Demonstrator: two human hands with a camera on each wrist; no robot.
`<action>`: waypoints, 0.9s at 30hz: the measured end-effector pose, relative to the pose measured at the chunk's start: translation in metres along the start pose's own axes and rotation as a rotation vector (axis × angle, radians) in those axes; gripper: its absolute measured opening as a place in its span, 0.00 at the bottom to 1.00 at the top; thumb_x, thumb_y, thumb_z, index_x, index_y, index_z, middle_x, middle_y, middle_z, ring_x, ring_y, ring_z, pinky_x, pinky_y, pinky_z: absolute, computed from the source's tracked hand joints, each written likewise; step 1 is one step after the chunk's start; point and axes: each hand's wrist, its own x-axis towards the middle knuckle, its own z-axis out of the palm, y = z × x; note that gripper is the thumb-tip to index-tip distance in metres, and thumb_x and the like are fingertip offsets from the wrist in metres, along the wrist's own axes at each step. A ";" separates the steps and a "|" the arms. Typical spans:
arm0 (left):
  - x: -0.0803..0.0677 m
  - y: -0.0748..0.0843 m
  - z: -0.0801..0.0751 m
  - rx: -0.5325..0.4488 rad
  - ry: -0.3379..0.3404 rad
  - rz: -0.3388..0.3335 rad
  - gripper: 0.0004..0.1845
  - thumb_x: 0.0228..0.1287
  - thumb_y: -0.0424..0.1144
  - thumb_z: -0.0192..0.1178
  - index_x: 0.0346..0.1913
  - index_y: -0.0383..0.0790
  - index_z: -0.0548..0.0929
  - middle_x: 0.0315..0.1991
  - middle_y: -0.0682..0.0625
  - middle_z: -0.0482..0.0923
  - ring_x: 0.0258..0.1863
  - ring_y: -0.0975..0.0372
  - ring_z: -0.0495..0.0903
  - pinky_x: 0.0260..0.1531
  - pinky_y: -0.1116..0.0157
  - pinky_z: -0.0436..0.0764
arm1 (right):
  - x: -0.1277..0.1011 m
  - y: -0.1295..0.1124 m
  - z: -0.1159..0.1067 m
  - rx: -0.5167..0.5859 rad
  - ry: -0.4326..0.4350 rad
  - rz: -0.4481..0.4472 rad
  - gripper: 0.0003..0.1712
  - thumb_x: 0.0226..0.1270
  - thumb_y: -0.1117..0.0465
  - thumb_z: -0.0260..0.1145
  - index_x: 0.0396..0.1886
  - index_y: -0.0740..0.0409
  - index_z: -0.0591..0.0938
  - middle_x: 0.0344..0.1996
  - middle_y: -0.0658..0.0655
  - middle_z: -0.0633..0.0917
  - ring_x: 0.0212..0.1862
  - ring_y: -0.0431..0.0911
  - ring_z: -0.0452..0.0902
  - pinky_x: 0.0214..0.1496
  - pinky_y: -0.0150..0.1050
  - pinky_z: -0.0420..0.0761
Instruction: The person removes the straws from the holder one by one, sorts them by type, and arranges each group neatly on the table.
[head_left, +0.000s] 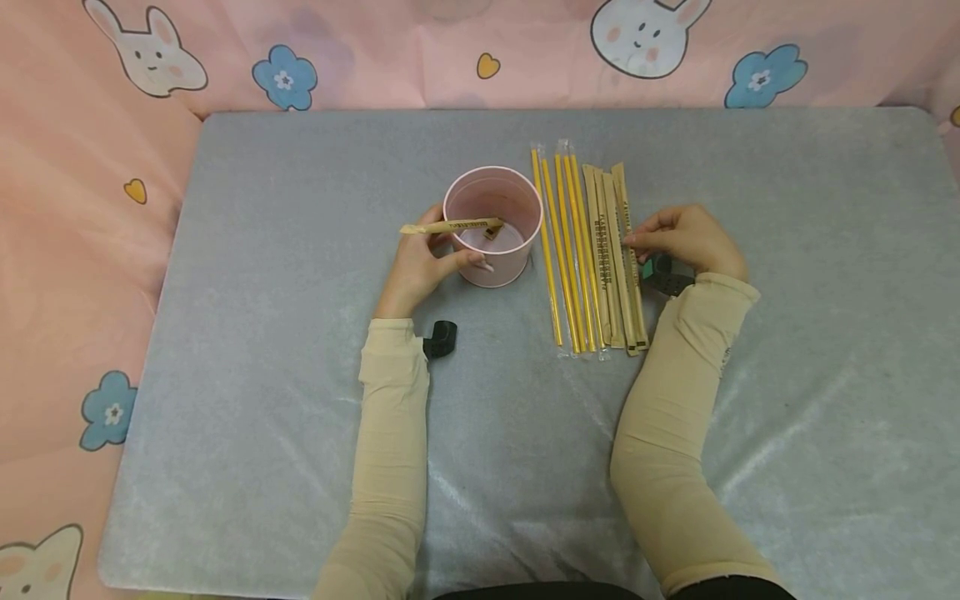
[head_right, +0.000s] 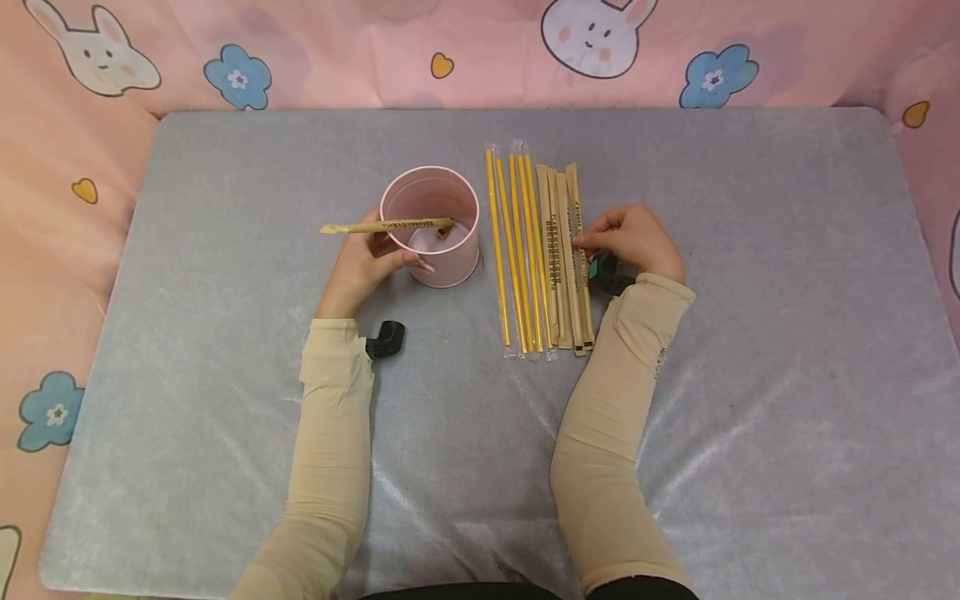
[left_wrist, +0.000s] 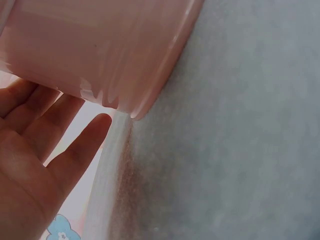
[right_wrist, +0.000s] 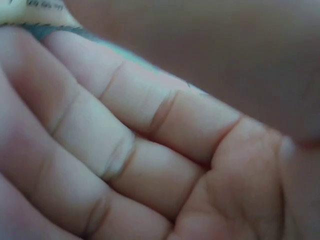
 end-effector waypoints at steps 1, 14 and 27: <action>0.000 0.000 0.000 -0.001 0.000 -0.003 0.37 0.47 0.23 0.70 0.63 0.26 0.68 0.58 0.37 0.71 0.54 0.56 0.74 0.58 0.65 0.72 | -0.001 0.000 0.000 0.004 0.001 0.000 0.20 0.62 0.55 0.68 0.40 0.71 0.82 0.20 0.46 0.82 0.24 0.40 0.77 0.26 0.33 0.76; 0.001 0.001 0.001 -0.019 0.001 -0.009 0.35 0.47 0.21 0.69 0.62 0.25 0.69 0.58 0.36 0.71 0.54 0.56 0.73 0.58 0.67 0.72 | -0.008 -0.006 -0.003 -0.020 0.028 0.018 0.23 0.60 0.52 0.69 0.41 0.70 0.81 0.21 0.47 0.83 0.25 0.40 0.77 0.27 0.33 0.76; 0.001 0.000 0.000 -0.010 -0.001 -0.009 0.37 0.46 0.23 0.70 0.63 0.26 0.68 0.58 0.37 0.71 0.54 0.56 0.73 0.58 0.67 0.72 | -0.016 -0.016 -0.008 -0.042 0.109 -0.005 0.22 0.61 0.53 0.69 0.40 0.71 0.81 0.21 0.45 0.82 0.26 0.37 0.75 0.29 0.29 0.74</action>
